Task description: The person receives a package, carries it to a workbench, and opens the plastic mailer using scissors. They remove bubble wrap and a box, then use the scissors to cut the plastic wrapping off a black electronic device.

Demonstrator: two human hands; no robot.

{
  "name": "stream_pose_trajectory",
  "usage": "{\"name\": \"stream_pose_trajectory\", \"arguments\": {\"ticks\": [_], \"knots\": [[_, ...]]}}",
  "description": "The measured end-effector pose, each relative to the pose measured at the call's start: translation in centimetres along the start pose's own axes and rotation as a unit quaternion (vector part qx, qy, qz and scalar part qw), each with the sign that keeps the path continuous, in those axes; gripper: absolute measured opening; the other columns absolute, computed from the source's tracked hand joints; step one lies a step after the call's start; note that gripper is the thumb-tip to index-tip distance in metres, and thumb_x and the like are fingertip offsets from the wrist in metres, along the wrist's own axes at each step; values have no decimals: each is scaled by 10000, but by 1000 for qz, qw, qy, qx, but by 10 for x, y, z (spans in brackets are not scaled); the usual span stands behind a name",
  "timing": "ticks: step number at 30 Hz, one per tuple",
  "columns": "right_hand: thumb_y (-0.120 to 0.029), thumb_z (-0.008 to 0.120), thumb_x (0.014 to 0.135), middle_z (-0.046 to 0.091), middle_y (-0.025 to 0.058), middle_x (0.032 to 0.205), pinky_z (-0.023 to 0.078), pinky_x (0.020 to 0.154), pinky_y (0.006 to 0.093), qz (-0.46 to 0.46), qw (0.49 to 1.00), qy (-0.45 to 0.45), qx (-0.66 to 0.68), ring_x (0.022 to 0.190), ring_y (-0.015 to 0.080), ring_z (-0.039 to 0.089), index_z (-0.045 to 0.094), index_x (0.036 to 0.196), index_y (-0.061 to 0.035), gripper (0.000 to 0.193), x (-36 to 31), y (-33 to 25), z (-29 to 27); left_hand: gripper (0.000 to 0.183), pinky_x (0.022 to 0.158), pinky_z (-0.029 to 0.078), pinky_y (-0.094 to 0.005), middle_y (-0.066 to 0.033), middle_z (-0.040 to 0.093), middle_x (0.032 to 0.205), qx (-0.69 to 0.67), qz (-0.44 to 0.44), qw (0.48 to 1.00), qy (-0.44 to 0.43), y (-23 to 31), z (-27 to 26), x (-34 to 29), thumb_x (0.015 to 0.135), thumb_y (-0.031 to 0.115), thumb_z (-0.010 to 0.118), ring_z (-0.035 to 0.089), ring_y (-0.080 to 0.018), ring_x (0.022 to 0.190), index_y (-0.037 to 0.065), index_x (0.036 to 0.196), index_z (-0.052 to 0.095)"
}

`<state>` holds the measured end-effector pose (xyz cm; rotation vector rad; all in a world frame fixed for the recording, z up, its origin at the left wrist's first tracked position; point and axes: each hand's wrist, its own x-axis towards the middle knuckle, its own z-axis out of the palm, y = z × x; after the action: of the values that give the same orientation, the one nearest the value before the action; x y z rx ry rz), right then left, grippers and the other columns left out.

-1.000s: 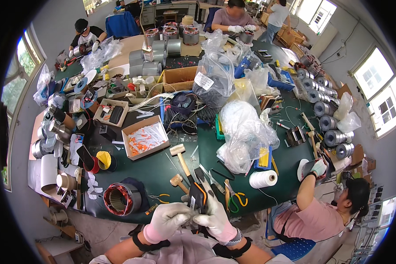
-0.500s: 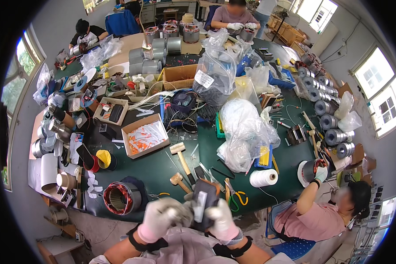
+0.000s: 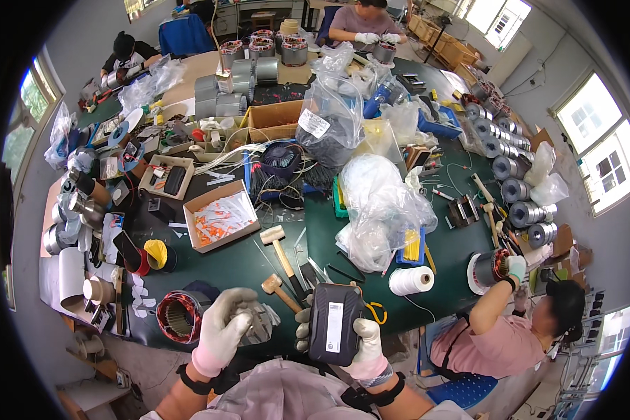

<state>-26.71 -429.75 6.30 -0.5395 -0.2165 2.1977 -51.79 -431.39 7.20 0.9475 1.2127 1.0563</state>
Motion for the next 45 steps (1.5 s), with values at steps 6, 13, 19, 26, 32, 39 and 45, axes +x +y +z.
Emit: {"name": "stream_pose_trajectory", "arguments": {"ticks": [6,13,19,26,32,39,45], "knots": [[-492,746,786,605,283,1323,563,968,552,0,1000,0,28,1095,398,681,419,1501,30,943,1,1,-8,248,828,568,-288,-175,661,1226,-12,53,997,-52,-12,-8,2,928,-119,408,706,-190,998,-60,1096,581],[-566,719,802,606,283,1331,547,961,579,-22,1000,20,-6,1116,396,676,449,1491,-4,929,-8,1,-17,210,609,492,-247,-75,618,850,47,-50,998,15,-18,16,13,952,-37,416,567,-94,657,-27,1051,602],[-520,676,840,619,269,1318,578,944,524,-97,993,66,30,1096,365,687,452,1480,25,870,-47,-5,-36,267,633,459,-259,-44,568,834,189,55,978,-75,-52,45,45,1058,203,478,521,-98,670,-24,1078,616],[-515,662,812,617,238,1343,552,973,508,-192,974,102,69,1135,345,669,474,1466,16,863,-124,-8,-61,392,1016,479,-355,-151,684,1230,68,-17,925,-373,-93,150,74,1068,258,509,639,-240,1129,-41,1286,638],[-460,634,819,621,230,1339,522,1013,499,-258,951,129,116,1150,358,657,472,1461,26,821,-176,-6,-76,363,905,531,-366,-139,689,1043,210,185,849,-448,-167,221,53,918,123,637,663,-265,1003,8,1262,649],[-426,618,841,598,243,1367,508,1043,526,-289,938,133,140,1169,364,642,444,1475,49,811,-197,0,-86,404,930,533,-375,-139,676,1007,181,140,871,-435,-138,266,43,855,98,682,656,-318,1050,58,1256,647],[-525,606,949,580,248,1384,520,1040,507,-287,943,139,88,1168,354,642,436,1476,43,794,-199,3,-89,262,925,529,-407,-176,701,1099,241,157,839,-462,-146,284,54,981,191,606,667,-367,1047,49,1187,686]]}}
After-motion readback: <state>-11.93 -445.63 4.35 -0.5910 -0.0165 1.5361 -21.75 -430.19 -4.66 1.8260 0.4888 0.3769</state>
